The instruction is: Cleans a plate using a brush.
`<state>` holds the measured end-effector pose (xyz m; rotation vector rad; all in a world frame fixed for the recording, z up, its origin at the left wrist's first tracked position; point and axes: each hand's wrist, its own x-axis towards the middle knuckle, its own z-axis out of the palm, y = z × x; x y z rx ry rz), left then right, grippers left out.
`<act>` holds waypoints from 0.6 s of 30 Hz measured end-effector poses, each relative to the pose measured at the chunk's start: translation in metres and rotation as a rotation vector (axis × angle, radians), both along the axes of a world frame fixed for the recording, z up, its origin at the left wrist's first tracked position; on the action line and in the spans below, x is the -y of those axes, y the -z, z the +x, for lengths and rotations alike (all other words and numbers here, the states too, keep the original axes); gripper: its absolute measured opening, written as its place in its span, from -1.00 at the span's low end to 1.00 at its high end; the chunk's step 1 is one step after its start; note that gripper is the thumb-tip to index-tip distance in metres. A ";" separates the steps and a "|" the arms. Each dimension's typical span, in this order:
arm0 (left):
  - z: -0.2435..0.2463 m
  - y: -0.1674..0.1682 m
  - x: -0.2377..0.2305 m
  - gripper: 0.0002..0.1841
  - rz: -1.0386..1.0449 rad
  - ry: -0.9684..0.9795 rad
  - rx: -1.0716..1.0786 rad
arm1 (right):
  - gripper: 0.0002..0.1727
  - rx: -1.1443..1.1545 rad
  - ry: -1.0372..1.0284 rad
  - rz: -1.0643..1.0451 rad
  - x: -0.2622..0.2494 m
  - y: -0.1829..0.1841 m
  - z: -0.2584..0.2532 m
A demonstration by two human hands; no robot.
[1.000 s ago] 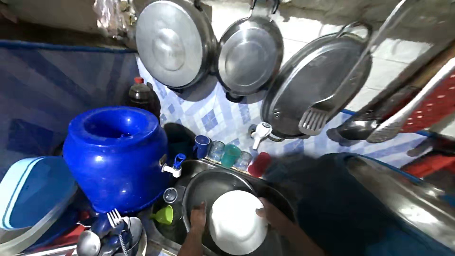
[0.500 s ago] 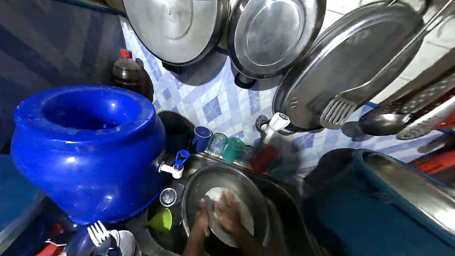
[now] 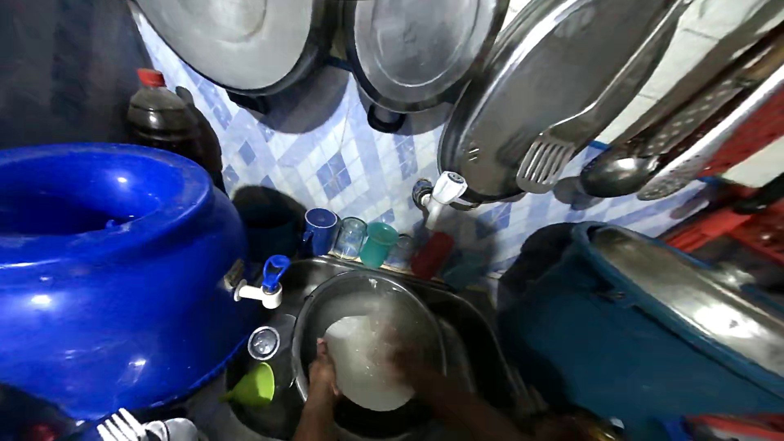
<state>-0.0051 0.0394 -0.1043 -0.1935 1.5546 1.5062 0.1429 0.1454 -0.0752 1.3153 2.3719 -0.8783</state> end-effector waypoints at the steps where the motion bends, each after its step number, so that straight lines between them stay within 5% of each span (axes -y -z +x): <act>1: 0.001 0.000 0.001 -0.30 0.025 -0.022 0.019 | -0.43 -0.026 0.070 -0.021 0.012 0.009 -0.019; 4: 0.002 0.002 0.001 -0.37 0.193 -0.123 0.103 | -0.40 0.012 -0.135 -0.077 0.028 0.022 -0.082; 7: 0.005 0.015 0.003 -0.57 0.425 -0.170 0.142 | -0.48 -0.106 -0.397 -0.210 0.046 0.002 -0.076; 9: 0.006 0.013 0.002 -0.55 0.280 -0.163 0.061 | -0.43 -0.211 -0.489 -0.296 0.047 -0.014 -0.040; 12: 0.004 -0.002 0.005 -0.38 0.051 -0.055 -0.036 | -0.36 0.077 -0.605 -0.184 0.023 -0.036 0.023; 15: 0.003 -0.004 0.002 -0.30 -0.040 -0.026 -0.077 | -0.21 0.177 -0.511 0.082 -0.021 -0.019 0.048; 18: 0.000 -0.003 0.006 -0.30 -0.092 0.042 -0.118 | -0.24 -0.033 0.004 0.056 -0.007 -0.005 0.013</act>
